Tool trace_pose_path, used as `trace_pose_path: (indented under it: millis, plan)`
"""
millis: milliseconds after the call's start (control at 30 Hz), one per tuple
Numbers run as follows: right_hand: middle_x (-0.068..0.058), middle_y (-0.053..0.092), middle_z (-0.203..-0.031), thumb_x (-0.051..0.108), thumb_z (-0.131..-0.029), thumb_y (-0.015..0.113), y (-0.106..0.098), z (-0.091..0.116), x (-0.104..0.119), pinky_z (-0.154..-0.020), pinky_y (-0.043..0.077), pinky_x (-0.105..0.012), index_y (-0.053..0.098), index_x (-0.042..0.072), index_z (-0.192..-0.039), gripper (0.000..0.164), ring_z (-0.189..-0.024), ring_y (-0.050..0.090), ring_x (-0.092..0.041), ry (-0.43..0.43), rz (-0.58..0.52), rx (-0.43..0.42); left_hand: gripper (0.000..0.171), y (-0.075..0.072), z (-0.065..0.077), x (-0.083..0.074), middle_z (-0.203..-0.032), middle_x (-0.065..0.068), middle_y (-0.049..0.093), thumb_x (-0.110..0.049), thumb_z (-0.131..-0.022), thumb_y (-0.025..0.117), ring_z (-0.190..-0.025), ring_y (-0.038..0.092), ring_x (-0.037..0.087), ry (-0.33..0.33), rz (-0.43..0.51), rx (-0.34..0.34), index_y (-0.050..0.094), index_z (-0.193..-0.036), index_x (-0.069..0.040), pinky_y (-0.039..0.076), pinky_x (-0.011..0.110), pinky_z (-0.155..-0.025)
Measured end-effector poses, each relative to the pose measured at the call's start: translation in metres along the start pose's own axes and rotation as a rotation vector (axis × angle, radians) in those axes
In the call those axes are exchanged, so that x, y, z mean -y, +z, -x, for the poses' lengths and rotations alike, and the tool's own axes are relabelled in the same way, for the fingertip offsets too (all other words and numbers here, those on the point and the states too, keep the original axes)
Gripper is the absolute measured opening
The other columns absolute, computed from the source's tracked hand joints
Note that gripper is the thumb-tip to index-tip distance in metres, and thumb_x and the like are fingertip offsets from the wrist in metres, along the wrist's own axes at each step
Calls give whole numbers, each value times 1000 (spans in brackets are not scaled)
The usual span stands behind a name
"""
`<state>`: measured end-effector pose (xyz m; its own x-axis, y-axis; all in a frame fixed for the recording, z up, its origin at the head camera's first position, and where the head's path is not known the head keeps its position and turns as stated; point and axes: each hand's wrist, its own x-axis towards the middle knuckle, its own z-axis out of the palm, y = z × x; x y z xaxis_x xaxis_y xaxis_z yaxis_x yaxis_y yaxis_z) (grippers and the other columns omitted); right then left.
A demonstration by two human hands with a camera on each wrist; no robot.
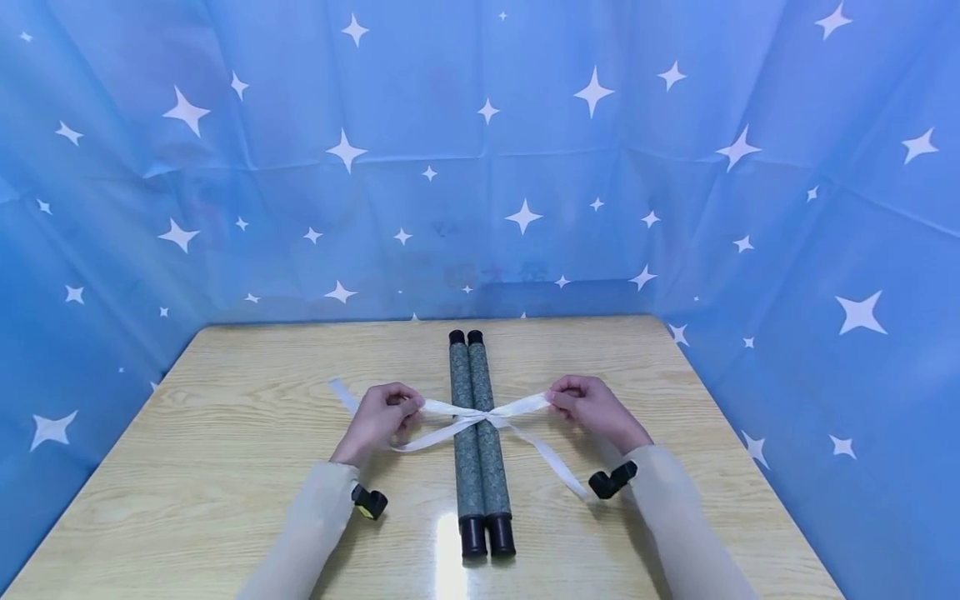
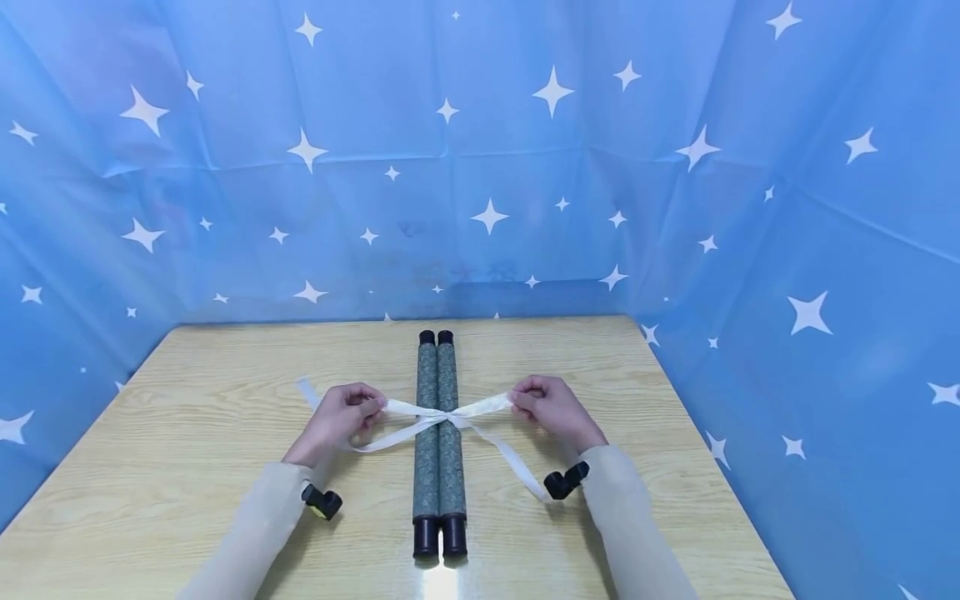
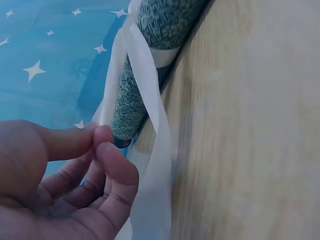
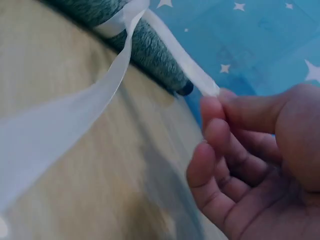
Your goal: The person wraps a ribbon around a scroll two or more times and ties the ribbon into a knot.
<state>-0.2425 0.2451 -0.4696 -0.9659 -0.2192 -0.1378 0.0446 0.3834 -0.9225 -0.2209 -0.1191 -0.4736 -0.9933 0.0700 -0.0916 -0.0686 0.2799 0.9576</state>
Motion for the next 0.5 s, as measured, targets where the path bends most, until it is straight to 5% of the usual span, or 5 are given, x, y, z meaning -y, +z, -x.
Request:
trace_pose_path:
  millis: [200,367,500]
  plan:
    - [-17,70,-101,18,-98,62,16,-21,7,-72,55,-33,65,-4,-117,30,-86,65,-25,68,-89,-58,13,3,-14,4,-86,17,68,-13,-98,61,-70,61,26,-35,-38,39,71,-99,-4,48,30,-54]
    - [-23,67,-110,11,-98,59,24,-23,13,-85,55,-37,56,-11,-130,39,-98,66,-29,124,-205,3,16,5,-20,3,-89,16,69,-14,-98,61,-69,61,26,-35,-52,87,67,-108,-3,49,31,-53]
    - [-25,61,-123,22,-100,58,23,-19,19,-92,52,-39,44,-9,-142,54,-109,63,-33,128,-221,52,28,0,-22,0,-92,16,68,-19,-99,60,-72,63,26,-14,-92,98,63,-121,-2,52,32,-54]
